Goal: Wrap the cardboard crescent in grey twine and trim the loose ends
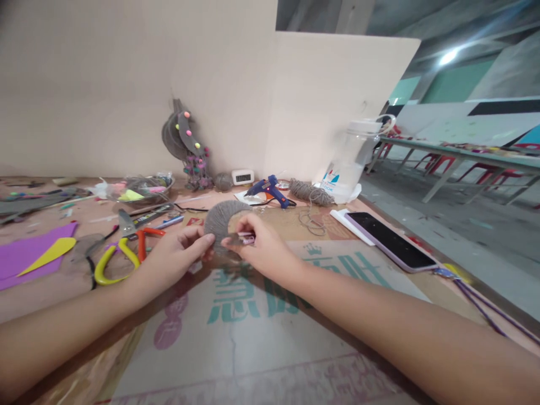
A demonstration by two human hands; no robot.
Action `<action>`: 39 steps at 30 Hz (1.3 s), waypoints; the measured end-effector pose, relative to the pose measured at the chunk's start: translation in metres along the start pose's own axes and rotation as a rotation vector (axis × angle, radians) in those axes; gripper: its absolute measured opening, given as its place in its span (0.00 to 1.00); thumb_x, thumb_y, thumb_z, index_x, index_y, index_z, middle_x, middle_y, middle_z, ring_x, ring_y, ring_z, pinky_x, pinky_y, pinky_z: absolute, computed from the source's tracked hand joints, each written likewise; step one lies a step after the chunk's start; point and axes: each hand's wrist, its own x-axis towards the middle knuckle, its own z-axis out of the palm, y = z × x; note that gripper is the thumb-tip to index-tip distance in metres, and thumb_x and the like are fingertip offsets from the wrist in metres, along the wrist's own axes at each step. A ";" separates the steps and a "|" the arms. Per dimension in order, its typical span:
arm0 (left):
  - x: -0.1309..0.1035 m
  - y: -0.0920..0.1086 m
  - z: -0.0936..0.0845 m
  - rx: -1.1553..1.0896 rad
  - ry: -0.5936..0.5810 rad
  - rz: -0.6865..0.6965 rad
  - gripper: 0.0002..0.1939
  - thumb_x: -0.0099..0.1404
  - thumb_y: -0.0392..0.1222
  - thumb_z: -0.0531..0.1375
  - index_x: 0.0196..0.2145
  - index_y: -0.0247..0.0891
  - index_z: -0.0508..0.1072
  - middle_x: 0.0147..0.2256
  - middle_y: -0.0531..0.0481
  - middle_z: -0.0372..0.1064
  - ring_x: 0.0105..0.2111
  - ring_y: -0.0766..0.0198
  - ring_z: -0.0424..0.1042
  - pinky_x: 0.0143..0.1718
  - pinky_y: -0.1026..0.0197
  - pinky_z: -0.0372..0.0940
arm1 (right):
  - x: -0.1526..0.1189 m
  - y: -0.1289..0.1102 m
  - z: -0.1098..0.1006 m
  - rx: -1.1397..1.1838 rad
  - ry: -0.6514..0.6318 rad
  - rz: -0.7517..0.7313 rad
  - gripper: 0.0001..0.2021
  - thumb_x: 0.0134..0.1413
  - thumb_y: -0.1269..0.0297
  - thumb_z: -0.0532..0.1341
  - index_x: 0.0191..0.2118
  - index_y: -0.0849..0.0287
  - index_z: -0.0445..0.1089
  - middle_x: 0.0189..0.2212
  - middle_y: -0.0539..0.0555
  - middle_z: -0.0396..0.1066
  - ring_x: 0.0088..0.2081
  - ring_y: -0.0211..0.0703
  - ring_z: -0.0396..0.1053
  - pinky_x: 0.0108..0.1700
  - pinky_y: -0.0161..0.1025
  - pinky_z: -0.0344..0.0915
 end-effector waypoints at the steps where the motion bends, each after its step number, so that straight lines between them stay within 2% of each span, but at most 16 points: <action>1: 0.001 0.000 0.000 -0.024 0.017 -0.019 0.16 0.62 0.48 0.54 0.21 0.37 0.64 0.19 0.56 0.62 0.21 0.69 0.61 0.24 0.66 0.56 | 0.000 0.001 -0.002 -0.046 0.010 -0.034 0.11 0.53 0.58 0.59 0.35 0.59 0.59 0.29 0.49 0.61 0.31 0.38 0.60 0.34 0.35 0.60; 5: 0.004 0.000 0.001 -0.091 0.043 -0.032 0.15 0.61 0.48 0.55 0.21 0.37 0.64 0.20 0.54 0.65 0.22 0.68 0.64 0.26 0.65 0.58 | -0.001 0.004 -0.012 -0.253 0.018 -0.263 0.09 0.63 0.63 0.48 0.42 0.60 0.61 0.38 0.57 0.65 0.40 0.43 0.62 0.43 0.42 0.61; 7: 0.002 0.000 0.002 -0.090 0.019 -0.013 0.15 0.61 0.48 0.55 0.22 0.37 0.65 0.21 0.54 0.65 0.23 0.68 0.65 0.27 0.65 0.59 | -0.003 0.003 -0.015 -0.336 0.031 -0.373 0.10 0.63 0.65 0.49 0.46 0.59 0.62 0.41 0.58 0.66 0.43 0.45 0.63 0.45 0.43 0.61; 10: -0.001 0.001 0.002 -0.043 -0.018 0.009 0.13 0.62 0.46 0.54 0.23 0.37 0.66 0.21 0.55 0.65 0.24 0.67 0.65 0.28 0.65 0.59 | -0.004 0.003 -0.016 -0.421 0.032 -0.460 0.14 0.62 0.67 0.51 0.53 0.57 0.60 0.45 0.57 0.68 0.45 0.44 0.65 0.47 0.43 0.62; 13: -0.002 -0.001 0.002 -0.036 -0.033 0.012 0.12 0.62 0.45 0.54 0.24 0.37 0.66 0.22 0.55 0.64 0.24 0.67 0.65 0.29 0.65 0.59 | -0.004 0.004 -0.016 -0.475 0.027 -0.511 0.15 0.62 0.69 0.51 0.54 0.57 0.61 0.44 0.55 0.69 0.45 0.43 0.66 0.47 0.41 0.63; 21: -0.001 -0.001 0.003 -0.026 -0.021 0.013 0.13 0.62 0.46 0.54 0.25 0.37 0.66 0.22 0.55 0.65 0.24 0.67 0.65 0.29 0.64 0.59 | -0.002 0.006 -0.018 -0.591 0.026 -0.541 0.14 0.61 0.71 0.51 0.50 0.59 0.65 0.39 0.55 0.69 0.41 0.42 0.66 0.43 0.39 0.64; 31: -0.004 -0.004 0.003 0.026 -0.036 0.062 0.13 0.62 0.47 0.54 0.25 0.37 0.65 0.23 0.55 0.65 0.25 0.66 0.65 0.28 0.65 0.59 | -0.001 0.010 -0.018 -0.534 0.020 -0.534 0.13 0.61 0.70 0.53 0.50 0.59 0.66 0.38 0.54 0.69 0.41 0.40 0.66 0.42 0.37 0.64; 39: -0.004 -0.002 0.003 -0.028 -0.035 0.028 0.13 0.62 0.47 0.54 0.25 0.37 0.66 0.23 0.54 0.66 0.25 0.65 0.66 0.27 0.64 0.60 | -0.001 0.011 -0.018 -0.506 0.016 -0.538 0.13 0.61 0.69 0.54 0.50 0.59 0.66 0.40 0.56 0.70 0.41 0.41 0.67 0.42 0.39 0.65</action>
